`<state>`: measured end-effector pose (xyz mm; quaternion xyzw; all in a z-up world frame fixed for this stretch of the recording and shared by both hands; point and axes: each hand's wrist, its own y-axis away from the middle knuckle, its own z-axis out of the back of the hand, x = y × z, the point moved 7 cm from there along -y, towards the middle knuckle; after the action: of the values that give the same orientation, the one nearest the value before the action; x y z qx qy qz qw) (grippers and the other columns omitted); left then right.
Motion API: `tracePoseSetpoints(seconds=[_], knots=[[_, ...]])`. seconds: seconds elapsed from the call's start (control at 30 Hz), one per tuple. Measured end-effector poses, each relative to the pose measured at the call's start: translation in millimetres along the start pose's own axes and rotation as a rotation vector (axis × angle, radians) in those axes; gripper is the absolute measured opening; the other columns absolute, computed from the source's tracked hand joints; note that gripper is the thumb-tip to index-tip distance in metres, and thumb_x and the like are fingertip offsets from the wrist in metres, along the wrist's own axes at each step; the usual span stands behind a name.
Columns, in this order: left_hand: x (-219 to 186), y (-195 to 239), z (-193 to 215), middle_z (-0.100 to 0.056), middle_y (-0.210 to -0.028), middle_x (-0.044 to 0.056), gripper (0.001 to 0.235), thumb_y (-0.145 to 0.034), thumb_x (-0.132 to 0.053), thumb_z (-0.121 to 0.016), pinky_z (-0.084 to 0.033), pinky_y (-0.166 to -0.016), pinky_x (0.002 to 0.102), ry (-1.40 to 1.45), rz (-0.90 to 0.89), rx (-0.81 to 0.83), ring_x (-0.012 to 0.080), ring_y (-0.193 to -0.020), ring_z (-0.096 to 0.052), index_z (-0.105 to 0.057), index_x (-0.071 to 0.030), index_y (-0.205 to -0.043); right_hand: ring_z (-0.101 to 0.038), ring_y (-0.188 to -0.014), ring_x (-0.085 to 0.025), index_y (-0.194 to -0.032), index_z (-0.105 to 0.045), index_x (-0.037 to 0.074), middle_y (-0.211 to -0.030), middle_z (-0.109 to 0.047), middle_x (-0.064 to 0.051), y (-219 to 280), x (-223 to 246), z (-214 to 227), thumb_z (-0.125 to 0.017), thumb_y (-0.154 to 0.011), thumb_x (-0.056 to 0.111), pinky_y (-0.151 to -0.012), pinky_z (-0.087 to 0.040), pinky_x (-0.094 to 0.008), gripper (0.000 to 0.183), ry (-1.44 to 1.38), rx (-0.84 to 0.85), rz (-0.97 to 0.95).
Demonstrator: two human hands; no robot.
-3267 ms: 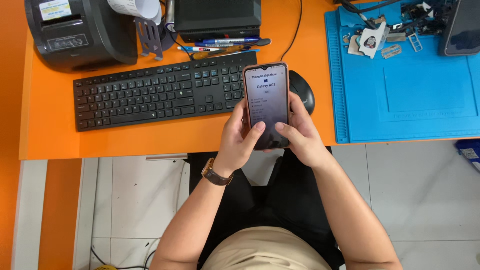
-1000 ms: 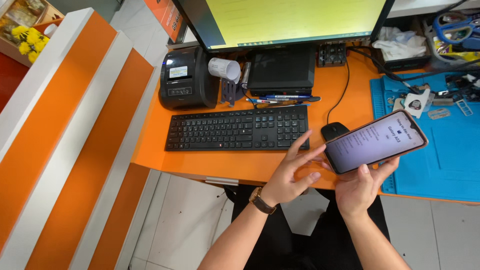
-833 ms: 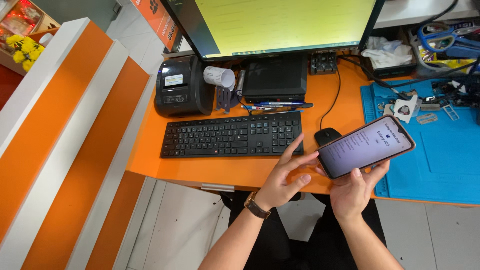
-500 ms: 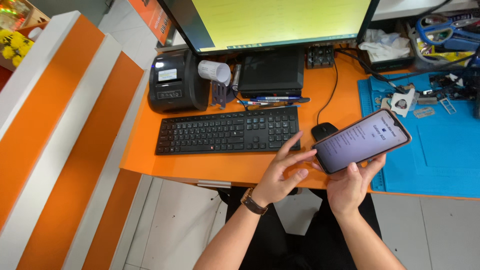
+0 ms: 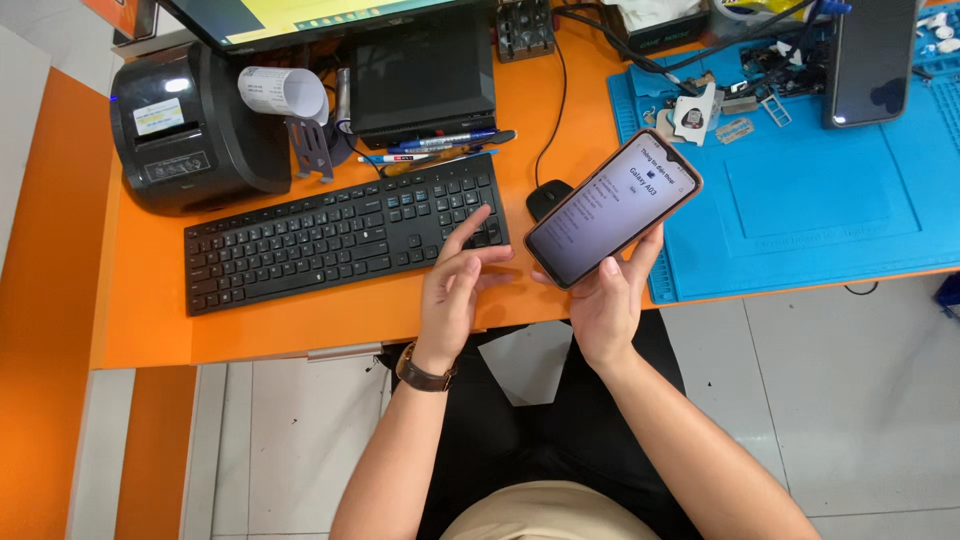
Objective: The person interacts with multiple smartphones and a computer at a workbench. They handle a smartphone, operate a computer keyboard and mouse, and then use a prying tool to remove the back cover of a smartphone.
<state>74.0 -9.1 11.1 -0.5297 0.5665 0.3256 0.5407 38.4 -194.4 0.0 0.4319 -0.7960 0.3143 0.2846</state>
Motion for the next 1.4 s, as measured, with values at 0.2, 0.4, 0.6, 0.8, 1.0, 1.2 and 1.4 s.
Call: tracePoseSetpoints(seconds=[0.2,0.4,0.6,0.8,1.0,1.2,1.4], knots=[[-12,2,-5,-0.055,-0.162,0.015,0.037,-0.111,-0.032,-0.059,-0.068,-0.092,0.044,-0.102,-0.034,-0.025,0.0280,-0.126,-0.071,-0.084,-0.006,-0.118,-0.075,-0.115,-0.055,-0.172,0.012,0.028,-0.146,-0.058,-0.031,-2,-4,2,-0.046,-0.106,0.034,-0.079,-0.073,-0.065,0.088,0.009,0.033,-0.046],[-8,6,-5,-0.060,-0.150,0.016,0.032,-0.111,-0.019,-0.057,-0.071,-0.081,0.041,-0.074,-0.038,-0.029,0.0250,-0.108,-0.077,-0.078,-0.002,-0.128,-0.075,-0.116,-0.052,-0.171,0.014,0.027,-0.144,-0.058,-0.030,-1,-6,5,-0.044,-0.106,0.035,-0.080,-0.074,-0.063,0.087,0.044,0.044,-0.051],[-44,11,-56,-0.068,-0.075,0.009,0.046,-0.104,-0.019,-0.062,-0.055,-0.052,0.030,-0.406,-0.036,-0.012,0.0162,-0.063,-0.064,-0.069,-0.005,-0.147,-0.073,-0.122,-0.050,-0.173,0.003,0.021,-0.149,-0.058,-0.033,-1,7,-5,-0.046,-0.104,0.033,-0.097,-0.071,-0.068,0.086,0.064,0.023,0.046],[-60,1,-141,-0.063,-0.066,-0.006,0.065,-0.114,-0.024,-0.046,-0.048,-0.043,0.039,-1.155,-0.082,0.422,0.0160,-0.049,-0.056,-0.027,-0.033,-0.175,-0.070,-0.129,-0.035,-0.176,-0.011,0.033,-0.153,-0.052,-0.016,3,9,-11,-0.043,-0.110,0.027,-0.100,-0.072,-0.052,0.073,-0.035,0.029,-0.082],[-76,22,-123,-0.072,-0.073,0.002,0.079,-0.107,-0.056,-0.043,-0.046,-0.037,0.044,-1.252,-0.112,0.216,0.0259,-0.050,-0.065,-0.041,-0.006,-0.167,-0.059,-0.136,-0.039,-0.171,-0.012,0.047,-0.183,-0.017,-0.006,7,-4,9,-0.068,-0.100,0.033,-0.086,-0.071,-0.058,0.091,-0.376,-0.244,-0.260],[-58,30,-85,-0.080,-0.113,0.008,0.108,-0.097,-0.072,-0.040,-0.054,-0.042,0.051,-1.190,0.250,0.229,0.0342,-0.067,-0.075,-0.008,0.001,-0.171,-0.064,-0.128,-0.046,-0.171,-0.014,0.033,-0.161,-0.046,-0.019,0,2,4,-0.068,-0.097,0.044,-0.071,-0.072,-0.057,0.092,-0.116,-0.127,-0.216],[-60,40,-113,-0.073,-0.070,0.008,0.107,-0.095,-0.071,-0.038,-0.046,-0.039,0.047,-1.113,0.189,0.515,0.0320,-0.053,-0.070,-0.021,0.001,-0.172,-0.061,-0.134,-0.047,-0.170,-0.016,0.030,-0.170,-0.037,-0.016,1,8,-1,-0.061,-0.102,0.049,-0.072,-0.070,-0.051,0.083,-0.004,-0.054,-0.180]])
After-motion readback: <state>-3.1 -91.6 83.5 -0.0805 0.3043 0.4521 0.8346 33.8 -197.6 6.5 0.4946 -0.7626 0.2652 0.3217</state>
